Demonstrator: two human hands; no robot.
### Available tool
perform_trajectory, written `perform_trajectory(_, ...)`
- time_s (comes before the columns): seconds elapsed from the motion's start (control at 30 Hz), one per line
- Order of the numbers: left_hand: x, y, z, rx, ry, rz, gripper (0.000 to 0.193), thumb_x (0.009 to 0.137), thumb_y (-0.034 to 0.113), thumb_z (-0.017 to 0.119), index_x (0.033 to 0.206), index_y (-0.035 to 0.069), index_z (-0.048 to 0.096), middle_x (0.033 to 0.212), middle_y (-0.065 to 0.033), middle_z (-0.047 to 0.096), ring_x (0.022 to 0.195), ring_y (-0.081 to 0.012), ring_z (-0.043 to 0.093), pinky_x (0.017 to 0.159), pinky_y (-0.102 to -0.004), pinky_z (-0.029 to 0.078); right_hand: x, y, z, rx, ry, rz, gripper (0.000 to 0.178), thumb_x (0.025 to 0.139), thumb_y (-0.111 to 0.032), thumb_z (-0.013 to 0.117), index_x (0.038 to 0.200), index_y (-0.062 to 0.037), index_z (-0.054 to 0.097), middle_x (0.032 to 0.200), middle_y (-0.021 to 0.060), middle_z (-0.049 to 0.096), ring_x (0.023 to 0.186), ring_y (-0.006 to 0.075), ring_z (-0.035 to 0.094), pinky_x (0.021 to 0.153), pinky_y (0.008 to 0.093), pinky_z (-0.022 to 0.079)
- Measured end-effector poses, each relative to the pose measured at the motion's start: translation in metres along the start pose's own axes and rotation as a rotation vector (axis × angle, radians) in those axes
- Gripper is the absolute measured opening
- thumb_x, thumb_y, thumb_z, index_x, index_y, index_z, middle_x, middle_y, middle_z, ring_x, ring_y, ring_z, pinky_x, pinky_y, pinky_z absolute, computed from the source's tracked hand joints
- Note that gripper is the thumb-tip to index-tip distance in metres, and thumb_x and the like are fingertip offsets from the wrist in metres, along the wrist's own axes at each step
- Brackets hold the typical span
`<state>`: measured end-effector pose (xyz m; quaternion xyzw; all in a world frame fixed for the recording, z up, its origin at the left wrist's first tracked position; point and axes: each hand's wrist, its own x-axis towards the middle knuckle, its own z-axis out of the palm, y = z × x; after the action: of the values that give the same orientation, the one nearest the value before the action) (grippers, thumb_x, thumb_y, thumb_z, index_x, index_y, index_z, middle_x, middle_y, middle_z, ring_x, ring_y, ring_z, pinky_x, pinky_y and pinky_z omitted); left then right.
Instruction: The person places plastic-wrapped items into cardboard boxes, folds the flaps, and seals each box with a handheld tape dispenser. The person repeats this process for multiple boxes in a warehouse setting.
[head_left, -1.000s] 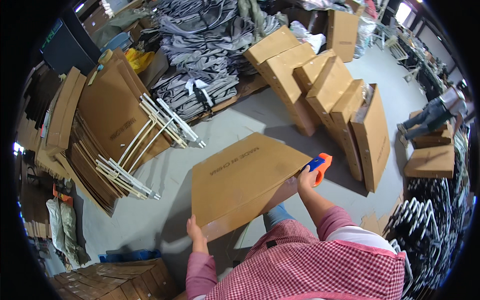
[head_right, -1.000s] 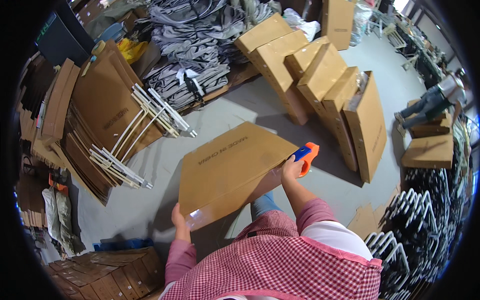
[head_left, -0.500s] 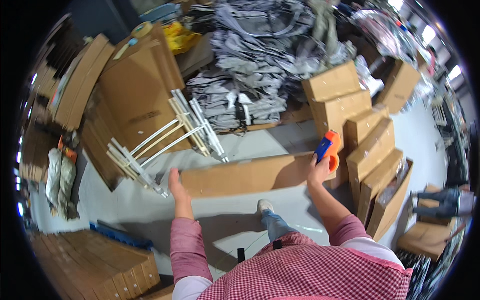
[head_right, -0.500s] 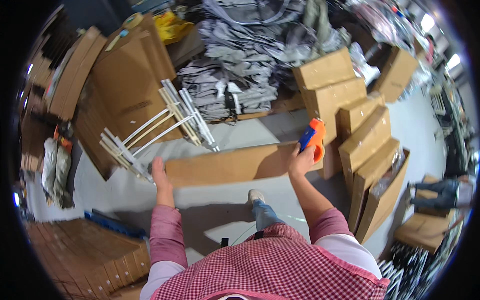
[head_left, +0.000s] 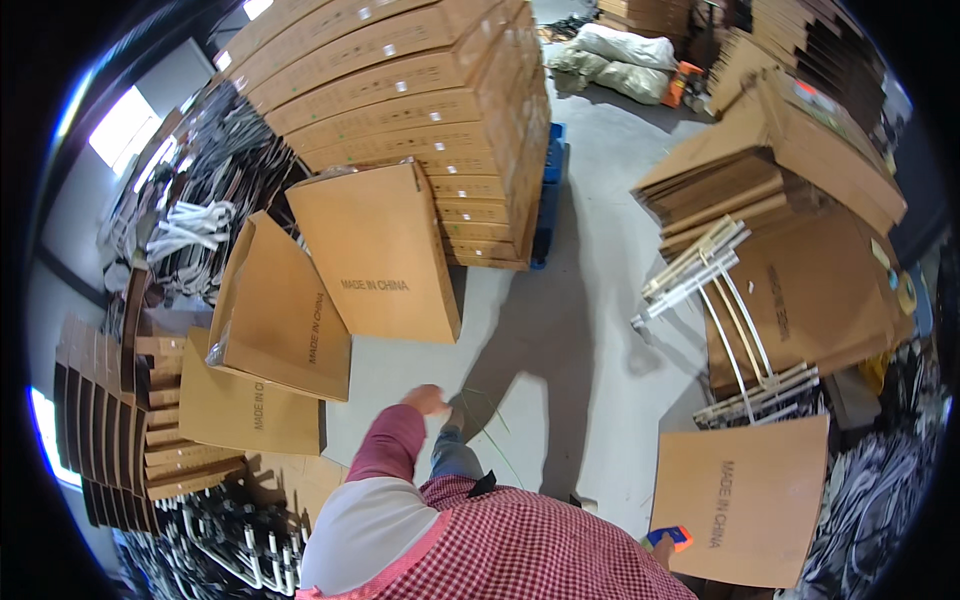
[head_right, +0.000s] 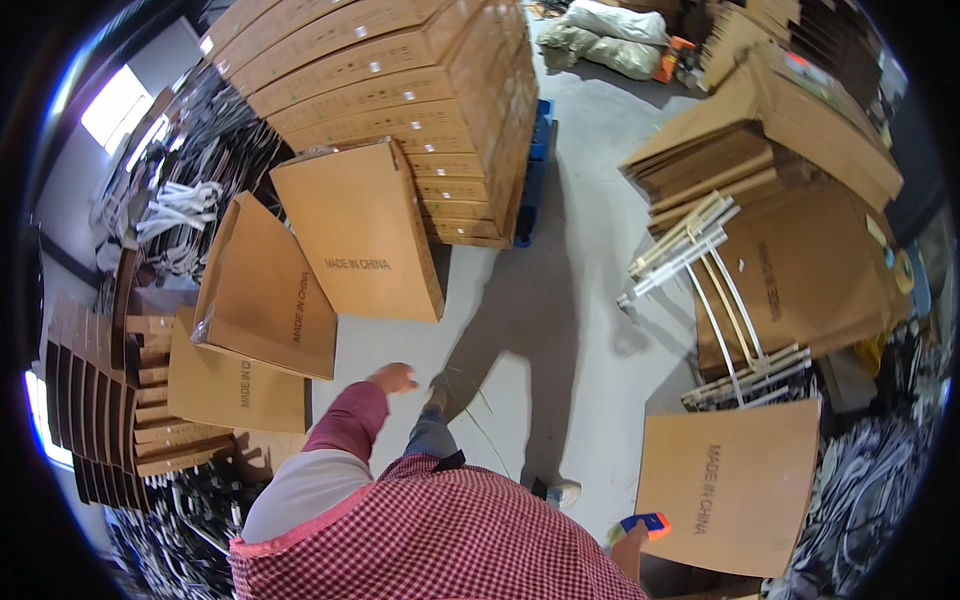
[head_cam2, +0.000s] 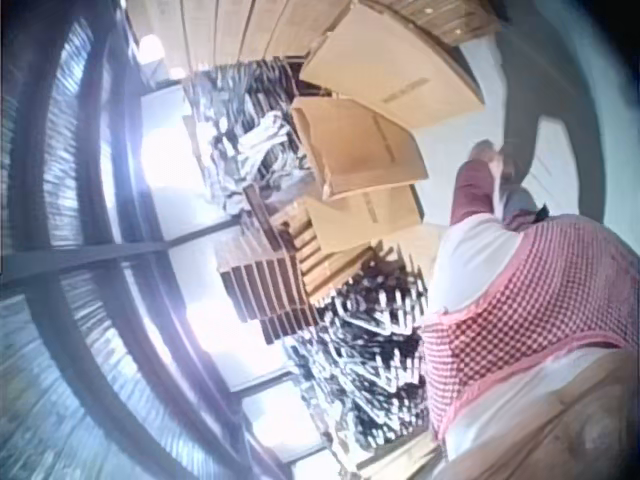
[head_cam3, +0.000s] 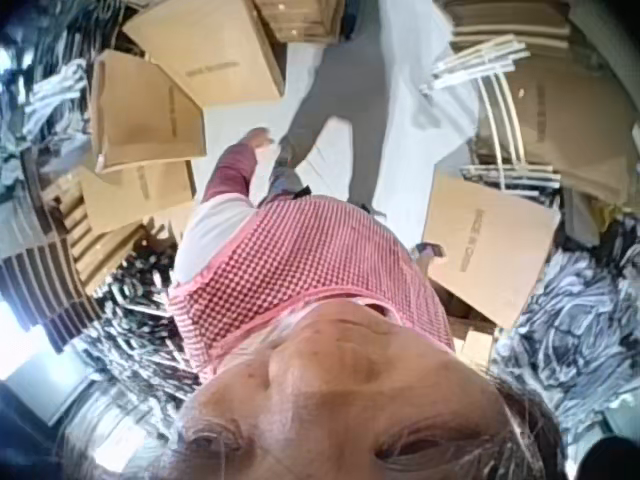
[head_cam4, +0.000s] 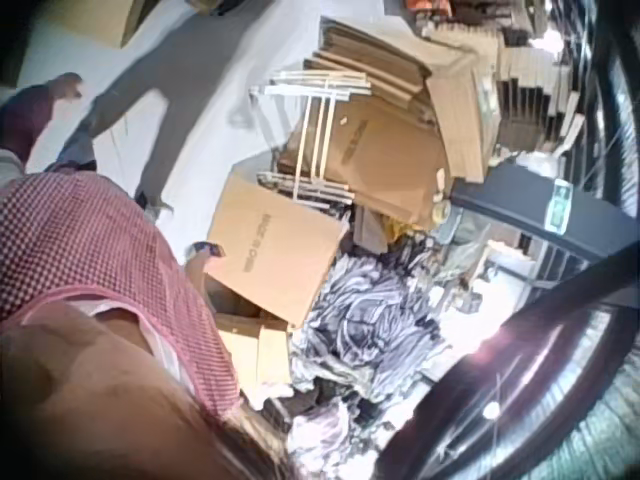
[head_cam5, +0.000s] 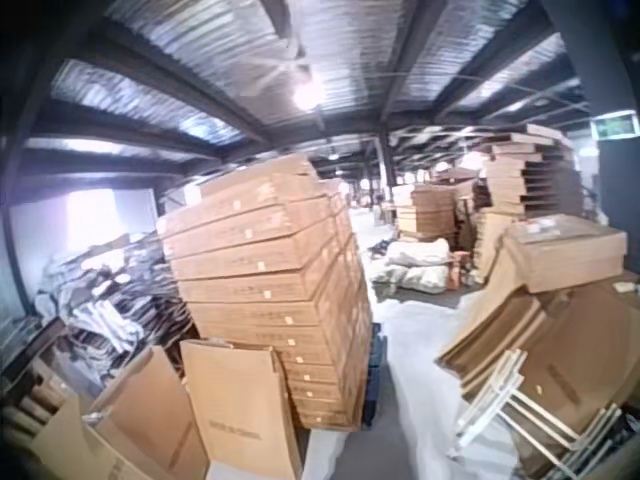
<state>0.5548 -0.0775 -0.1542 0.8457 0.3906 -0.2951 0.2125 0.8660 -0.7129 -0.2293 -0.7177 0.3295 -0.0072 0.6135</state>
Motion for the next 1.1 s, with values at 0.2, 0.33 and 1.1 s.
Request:
perform_trajectory(0.2, 0.098, -0.197, -0.128, -0.167, 0.355, -0.222, 0.051, 0.083, 0.041, 0.067, 0.118, 0.003, 0.066, 0.120, -0.0228, 0.065, 0.114, -0.0377, 0.061, 0.098, -0.0477, 0.049, -0.102, 0.011, 0.167, -0.254, -0.452, 0.320, 0.030, 0.095, -0.017, 0.060, 0.119, 0.0009, 0.060, 0.101, 0.0097, 0.068, 0.088, 0.0245, 0.067, 0.081, 0.0429, 0.054)
perform_trajectory(0.33, 0.206, -0.248, -0.274, -0.073, 0.597, -0.134, 0.063, 0.084, 0.042, 0.068, 0.129, 0.000, 0.056, 0.133, -0.0212, 0.057, 0.127, -0.0363, 0.051, 0.106, -0.0457, 0.042, -0.206, 0.014, 0.224, -1.119, -0.629, -0.241, 0.029, 0.092, -0.022, 0.063, 0.115, -0.0042, 0.064, 0.095, 0.0180, 0.071, 0.086, 0.0330, 0.070, 0.077, 0.0401, 0.055)
perform_trajectory(1.1, 0.117, -0.316, -0.313, 0.106, 0.599, 0.372, 0.031, 0.080, 0.045, 0.070, 0.085, 0.015, 0.072, 0.086, -0.0045, 0.068, 0.088, -0.0291, 0.068, 0.070, -0.0446, 0.053, -0.635, -0.142, 0.709, -1.379, -1.464, -0.653, 0.067, 0.091, -0.068, 0.045, 0.092, -0.0074, 0.074, 0.101, 0.0167, 0.072, 0.099, 0.0356, 0.067, 0.093, 0.0457, 0.049)
